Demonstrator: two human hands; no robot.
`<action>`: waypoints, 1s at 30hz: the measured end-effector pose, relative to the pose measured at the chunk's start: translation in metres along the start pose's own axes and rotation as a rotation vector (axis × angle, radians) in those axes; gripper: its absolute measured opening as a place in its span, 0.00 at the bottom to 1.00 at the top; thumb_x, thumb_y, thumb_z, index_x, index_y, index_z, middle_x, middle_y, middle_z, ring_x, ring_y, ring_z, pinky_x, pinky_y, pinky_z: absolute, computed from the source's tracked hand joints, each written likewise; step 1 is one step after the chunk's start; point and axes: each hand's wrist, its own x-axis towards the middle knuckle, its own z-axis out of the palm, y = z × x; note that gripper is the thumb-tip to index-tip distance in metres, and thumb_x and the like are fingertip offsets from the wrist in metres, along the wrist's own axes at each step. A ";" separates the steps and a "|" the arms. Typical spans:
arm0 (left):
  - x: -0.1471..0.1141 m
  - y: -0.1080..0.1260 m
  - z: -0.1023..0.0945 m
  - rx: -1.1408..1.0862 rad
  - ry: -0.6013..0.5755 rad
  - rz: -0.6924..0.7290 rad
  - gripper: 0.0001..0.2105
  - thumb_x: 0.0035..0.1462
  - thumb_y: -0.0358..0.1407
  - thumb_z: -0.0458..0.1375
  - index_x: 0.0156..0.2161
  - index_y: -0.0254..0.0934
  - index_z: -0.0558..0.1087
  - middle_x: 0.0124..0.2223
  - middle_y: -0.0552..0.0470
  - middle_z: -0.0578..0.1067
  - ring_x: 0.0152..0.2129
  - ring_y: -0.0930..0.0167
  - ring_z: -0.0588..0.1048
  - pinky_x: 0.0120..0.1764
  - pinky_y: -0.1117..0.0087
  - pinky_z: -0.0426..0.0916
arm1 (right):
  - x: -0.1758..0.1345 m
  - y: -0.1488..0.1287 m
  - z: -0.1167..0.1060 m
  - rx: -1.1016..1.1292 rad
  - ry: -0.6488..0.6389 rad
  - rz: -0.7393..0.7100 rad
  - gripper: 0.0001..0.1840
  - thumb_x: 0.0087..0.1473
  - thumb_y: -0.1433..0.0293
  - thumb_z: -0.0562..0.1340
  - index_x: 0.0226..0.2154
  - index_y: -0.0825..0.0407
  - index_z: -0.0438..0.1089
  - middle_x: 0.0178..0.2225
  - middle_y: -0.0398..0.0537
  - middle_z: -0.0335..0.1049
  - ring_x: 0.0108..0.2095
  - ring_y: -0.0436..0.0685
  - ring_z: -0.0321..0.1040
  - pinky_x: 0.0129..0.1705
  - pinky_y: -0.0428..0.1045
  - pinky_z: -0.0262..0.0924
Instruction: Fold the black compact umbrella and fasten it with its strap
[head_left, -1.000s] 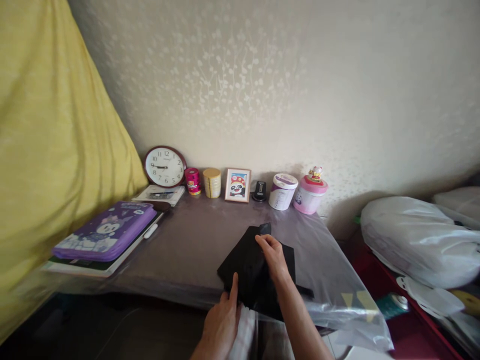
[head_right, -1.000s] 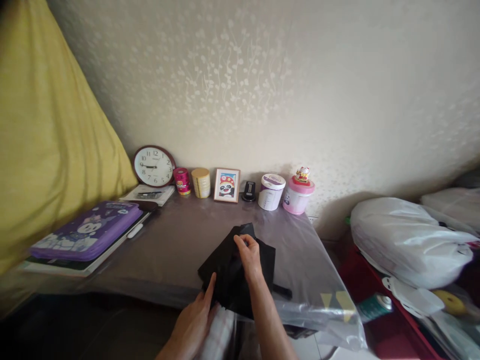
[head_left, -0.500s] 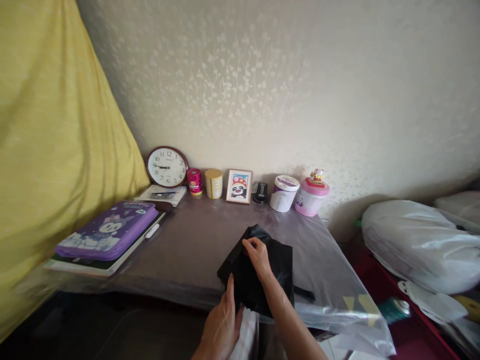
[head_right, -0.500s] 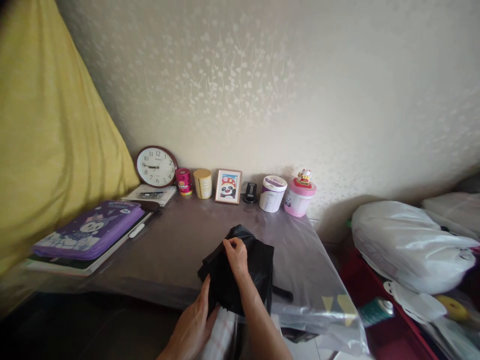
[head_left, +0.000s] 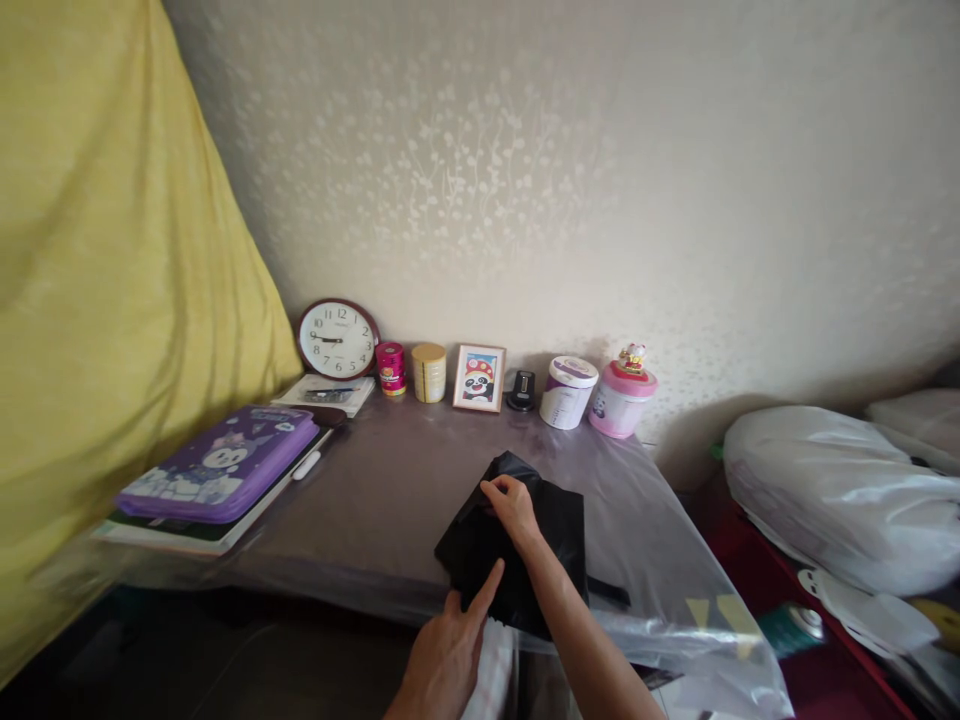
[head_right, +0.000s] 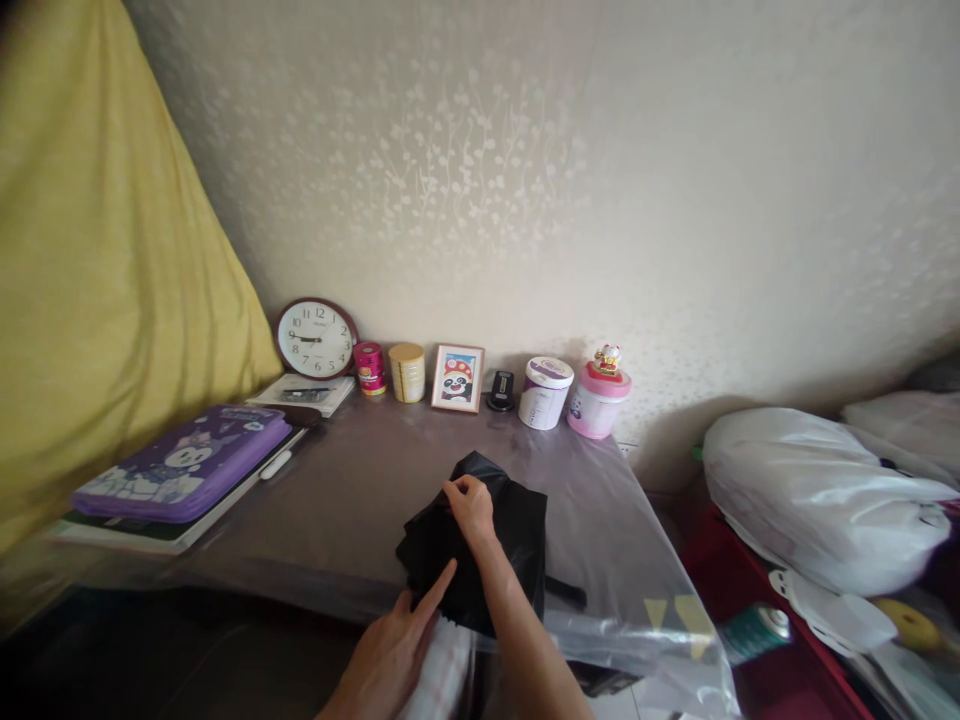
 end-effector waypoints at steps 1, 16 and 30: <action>0.000 -0.001 0.001 0.005 -0.001 0.010 0.30 0.59 0.27 0.40 0.62 0.52 0.35 0.43 0.45 0.71 0.31 0.68 0.76 0.32 0.71 0.67 | 0.002 -0.001 0.002 -0.028 -0.002 -0.010 0.09 0.46 0.66 0.58 0.20 0.52 0.66 0.21 0.45 0.70 0.25 0.54 0.71 0.25 0.45 0.64; 0.003 -0.002 0.014 -0.006 0.071 -0.038 0.28 0.61 0.29 0.39 0.63 0.44 0.33 0.43 0.44 0.71 0.31 0.68 0.75 0.32 0.72 0.66 | 0.030 0.005 -0.059 -0.236 0.061 -0.414 0.11 0.49 0.64 0.57 0.33 0.51 0.71 0.34 0.47 0.73 0.36 0.55 0.69 0.43 0.51 0.61; 0.002 0.005 0.011 0.047 0.095 -0.065 0.28 0.58 0.27 0.40 0.63 0.42 0.40 0.42 0.43 0.72 0.27 0.67 0.76 0.28 0.70 0.69 | 0.090 0.008 -0.073 -0.225 -0.301 -0.288 0.15 0.46 0.60 0.59 0.30 0.54 0.72 0.24 0.41 0.70 0.25 0.50 0.65 0.29 0.45 0.59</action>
